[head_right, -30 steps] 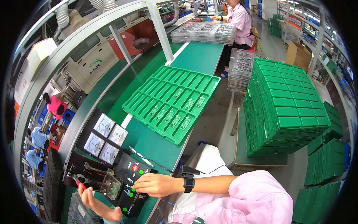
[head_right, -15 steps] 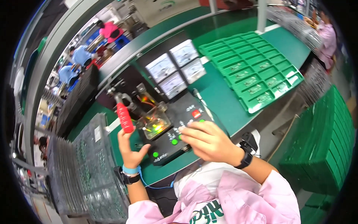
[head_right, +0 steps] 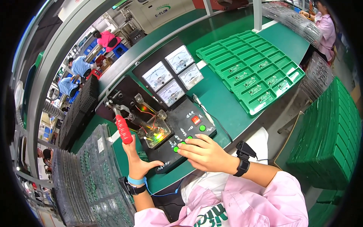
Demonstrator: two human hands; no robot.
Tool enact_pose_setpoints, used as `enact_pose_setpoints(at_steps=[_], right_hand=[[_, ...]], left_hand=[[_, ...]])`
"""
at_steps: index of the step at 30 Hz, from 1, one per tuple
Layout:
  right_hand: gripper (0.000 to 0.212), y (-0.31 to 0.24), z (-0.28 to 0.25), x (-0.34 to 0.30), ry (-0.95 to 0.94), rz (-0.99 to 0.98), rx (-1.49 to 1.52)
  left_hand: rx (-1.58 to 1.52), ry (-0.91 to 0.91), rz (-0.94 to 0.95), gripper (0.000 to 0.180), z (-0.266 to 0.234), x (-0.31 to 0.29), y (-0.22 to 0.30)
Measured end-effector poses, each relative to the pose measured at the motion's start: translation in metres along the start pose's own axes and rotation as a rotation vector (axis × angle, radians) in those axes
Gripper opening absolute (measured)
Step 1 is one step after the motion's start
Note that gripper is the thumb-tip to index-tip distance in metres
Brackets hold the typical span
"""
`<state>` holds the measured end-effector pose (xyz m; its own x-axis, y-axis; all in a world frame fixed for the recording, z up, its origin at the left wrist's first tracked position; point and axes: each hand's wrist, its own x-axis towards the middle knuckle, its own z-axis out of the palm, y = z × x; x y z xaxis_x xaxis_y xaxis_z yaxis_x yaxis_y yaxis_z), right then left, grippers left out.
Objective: The person takes circuit boards from a tray, places them into a testing machine, and presses buttons. After the machine lights up, the person removes the boards and sorts them into piles on the table.
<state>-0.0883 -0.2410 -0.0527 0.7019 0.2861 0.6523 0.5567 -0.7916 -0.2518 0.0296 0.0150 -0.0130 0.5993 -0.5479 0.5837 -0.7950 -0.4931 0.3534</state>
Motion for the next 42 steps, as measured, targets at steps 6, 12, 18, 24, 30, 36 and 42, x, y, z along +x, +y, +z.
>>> enact_pose_setpoints(at_steps=[6, 12, 18, 24, 30, 36, 42], right_hand=[[0.041, 0.001, -0.004, 0.005, 0.012, -0.006, 0.007], [0.028, 0.008, -0.025, 0.038, -0.267, 0.034, 0.179], [0.041, -0.007, -0.062, 0.178, 0.183, -0.554, 0.530], [0.044, 0.003, -0.027, 0.247, 0.321, -0.277, 0.808], [0.014, 0.004, -0.025, 0.138, 0.100, -0.524, 0.059], [0.015, 0.014, 0.012, 0.110, -0.101, -0.338, -0.292], [0.012, 0.012, 0.015, 0.115, -0.189, -0.455, -0.282]], left_hand=[[0.175, -0.202, -0.016, 0.121, -0.009, 0.009, 0.003], [0.061, -0.110, -0.029, 0.114, -0.004, 0.006, 0.006], [0.008, 0.068, 0.010, 0.078, 0.008, 0.000, -0.021], [0.050, -0.307, -0.350, 0.034, -0.038, -0.009, -0.032], [-0.044, -0.387, -0.460, 0.031, -0.038, -0.037, -0.053], [-0.078, -0.510, -0.455, 0.028, -0.028, -0.044, -0.083], [-0.167, -0.510, -0.526, 0.027, -0.028, -0.038, -0.077]])
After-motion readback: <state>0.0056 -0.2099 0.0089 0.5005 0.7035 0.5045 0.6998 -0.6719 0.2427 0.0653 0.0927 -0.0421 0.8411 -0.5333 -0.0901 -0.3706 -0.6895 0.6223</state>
